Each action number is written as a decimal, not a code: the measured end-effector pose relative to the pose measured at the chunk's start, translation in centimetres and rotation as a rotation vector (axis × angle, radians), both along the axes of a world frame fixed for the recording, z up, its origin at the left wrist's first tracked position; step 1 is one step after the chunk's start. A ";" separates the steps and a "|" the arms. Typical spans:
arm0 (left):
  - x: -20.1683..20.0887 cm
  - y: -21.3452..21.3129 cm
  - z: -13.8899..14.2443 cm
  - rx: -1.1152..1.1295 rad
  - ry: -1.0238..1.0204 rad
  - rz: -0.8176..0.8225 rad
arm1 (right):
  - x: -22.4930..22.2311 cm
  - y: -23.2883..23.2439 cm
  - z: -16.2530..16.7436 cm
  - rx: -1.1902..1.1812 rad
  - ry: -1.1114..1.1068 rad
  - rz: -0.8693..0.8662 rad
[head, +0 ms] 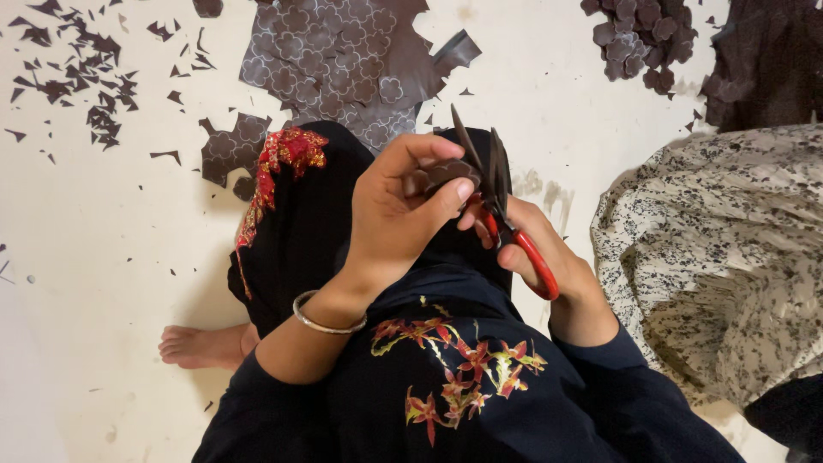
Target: The person sits on the floor and uses red-handled scissors to cut a dark brown sheet of paper with a white pattern into small, cloud-like shapes. The person holds the paper with the left hand and cuts with the right, periodically rotating the sheet to follow the pattern lines.
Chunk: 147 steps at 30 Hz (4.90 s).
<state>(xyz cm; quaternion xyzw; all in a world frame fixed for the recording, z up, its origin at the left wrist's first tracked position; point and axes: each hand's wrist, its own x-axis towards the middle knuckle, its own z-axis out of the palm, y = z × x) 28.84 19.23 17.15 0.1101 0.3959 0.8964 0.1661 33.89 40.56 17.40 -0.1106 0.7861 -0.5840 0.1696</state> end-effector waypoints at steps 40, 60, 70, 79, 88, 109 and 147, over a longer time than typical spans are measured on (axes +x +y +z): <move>0.6 -0.4 0.7 -0.131 0.042 0.068 | 0.7 0.8 -0.2 0.002 -0.103 0.065; 0.8 0.5 -0.5 -0.064 0.031 0.102 | 1.8 1.5 -3.5 -0.134 -0.161 -0.046; -0.4 0.9 -2.3 -0.009 -0.105 0.132 | 0.3 0.3 -2.8 -0.201 0.012 -0.195; 0.6 3.0 -3.8 0.029 -0.270 0.074 | -0.9 -1.4 -2.9 -0.087 0.051 -0.422; 0.4 2.5 -3.3 -0.065 -0.252 -0.032 | -1.5 -0.6 -1.1 -0.188 0.124 -0.443; 1.1 1.8 -1.6 -0.027 -0.030 0.170 | 1.1 -0.7 -1.3 0.012 0.001 -0.091; 0.6 1.7 -1.5 -0.142 -0.045 0.128 | 0.8 0.0 -2.6 -0.067 -0.055 -0.053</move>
